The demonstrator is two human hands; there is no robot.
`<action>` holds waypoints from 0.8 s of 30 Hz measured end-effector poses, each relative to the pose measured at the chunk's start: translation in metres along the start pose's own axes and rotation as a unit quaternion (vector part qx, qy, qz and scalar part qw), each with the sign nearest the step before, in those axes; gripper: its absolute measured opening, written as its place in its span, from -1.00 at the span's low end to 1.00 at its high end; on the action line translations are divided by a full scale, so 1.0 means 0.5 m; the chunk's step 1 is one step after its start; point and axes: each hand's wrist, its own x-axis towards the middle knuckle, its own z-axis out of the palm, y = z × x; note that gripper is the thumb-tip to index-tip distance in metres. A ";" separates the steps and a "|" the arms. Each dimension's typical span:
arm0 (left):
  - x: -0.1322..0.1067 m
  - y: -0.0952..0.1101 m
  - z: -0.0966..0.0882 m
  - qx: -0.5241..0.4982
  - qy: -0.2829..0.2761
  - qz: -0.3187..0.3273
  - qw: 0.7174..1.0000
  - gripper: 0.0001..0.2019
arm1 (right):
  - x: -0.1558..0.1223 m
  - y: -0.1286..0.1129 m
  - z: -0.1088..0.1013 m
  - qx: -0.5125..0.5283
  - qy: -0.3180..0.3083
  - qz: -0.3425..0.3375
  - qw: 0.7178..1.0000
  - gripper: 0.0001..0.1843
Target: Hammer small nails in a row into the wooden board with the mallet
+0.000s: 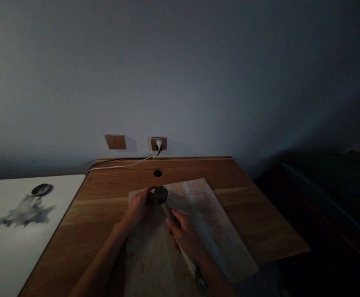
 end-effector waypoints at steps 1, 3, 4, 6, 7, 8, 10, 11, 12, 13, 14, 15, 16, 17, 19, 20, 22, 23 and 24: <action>-0.001 0.007 -0.001 0.009 0.011 0.008 1.000 -0.48 | -0.006 0.002 -0.008 0.003 -0.001 -0.003 1.000 -0.63; -0.006 0.030 0.000 0.028 0.046 0.039 0.998 -0.57 | -0.025 0.012 -0.030 0.012 0.009 0.000 1.000 -0.60; -0.011 0.047 0.003 0.037 0.055 0.065 0.996 -0.61 | -0.036 0.019 -0.044 0.016 0.022 0.005 1.000 -0.58; -0.025 0.088 0.016 0.057 0.026 0.140 0.988 -0.66 | -0.060 0.037 -0.074 0.018 0.063 0.022 0.998 -0.53; -0.034 0.110 0.026 0.074 -0.018 0.185 0.980 -0.67 | -0.072 0.047 -0.089 0.019 0.087 0.032 0.996 -0.50; -0.043 0.132 0.038 0.098 -0.066 0.234 0.965 -0.70 | -0.083 0.056 -0.104 0.021 0.111 0.049 0.992 -0.48; -0.059 0.170 0.064 0.158 -0.132 0.308 0.929 -0.77 | -0.101 0.072 -0.128 0.019 0.157 0.087 0.984 -0.40; -0.066 0.185 0.076 0.188 -0.146 0.336 0.911 -0.80 | -0.108 0.079 -0.136 0.017 0.177 0.105 0.978 -0.33; -0.071 0.196 0.086 0.216 -0.151 0.355 0.897 -0.80 | -0.113 0.085 -0.143 0.013 0.194 0.119 0.974 -0.27; -0.074 0.204 0.094 0.240 -0.149 0.367 0.886 -0.80 | -0.117 0.090 -0.147 0.009 0.208 0.128 0.970 -0.23; -0.075 0.209 0.100 0.258 -0.145 0.375 0.879 -0.80 | -0.119 0.094 -0.149 0.007 0.216 0.134 0.967 -0.20; -0.076 0.211 0.102 0.271 -0.140 0.379 0.873 -0.81 | -0.120 0.099 -0.150 0.004 0.220 0.135 0.966 -0.18; -0.075 0.211 0.102 0.279 -0.138 0.383 0.869 -0.82 | -0.120 0.103 -0.149 0.002 0.219 0.133 0.967 -0.18; -0.074 0.208 0.100 0.283 -0.139 0.386 0.867 -0.83 | -0.120 0.106 -0.148 -0.001 0.218 0.128 0.968 -0.18; -0.073 0.198 0.091 0.277 -0.142 0.384 0.869 -0.83 | -0.119 0.111 -0.146 -0.004 0.207 0.115 0.971 -0.18; -0.073 0.190 0.085 0.267 -0.144 0.376 0.876 -0.82 | -0.118 0.112 -0.145 -0.004 0.201 0.109 0.973 -0.20; -0.076 0.170 0.067 0.235 -0.139 0.334 0.902 -0.78 | -0.118 0.110 -0.145 0.001 0.189 0.100 0.977 -0.27; -0.078 0.157 0.056 0.215 -0.133 0.305 0.918 -0.76 | -0.118 0.108 -0.146 0.004 0.184 0.095 0.978 -0.31; -0.079 0.142 0.042 0.193 -0.124 0.272 0.935 -0.75 | -0.119 0.106 -0.147 0.007 0.179 0.092 0.980 -0.36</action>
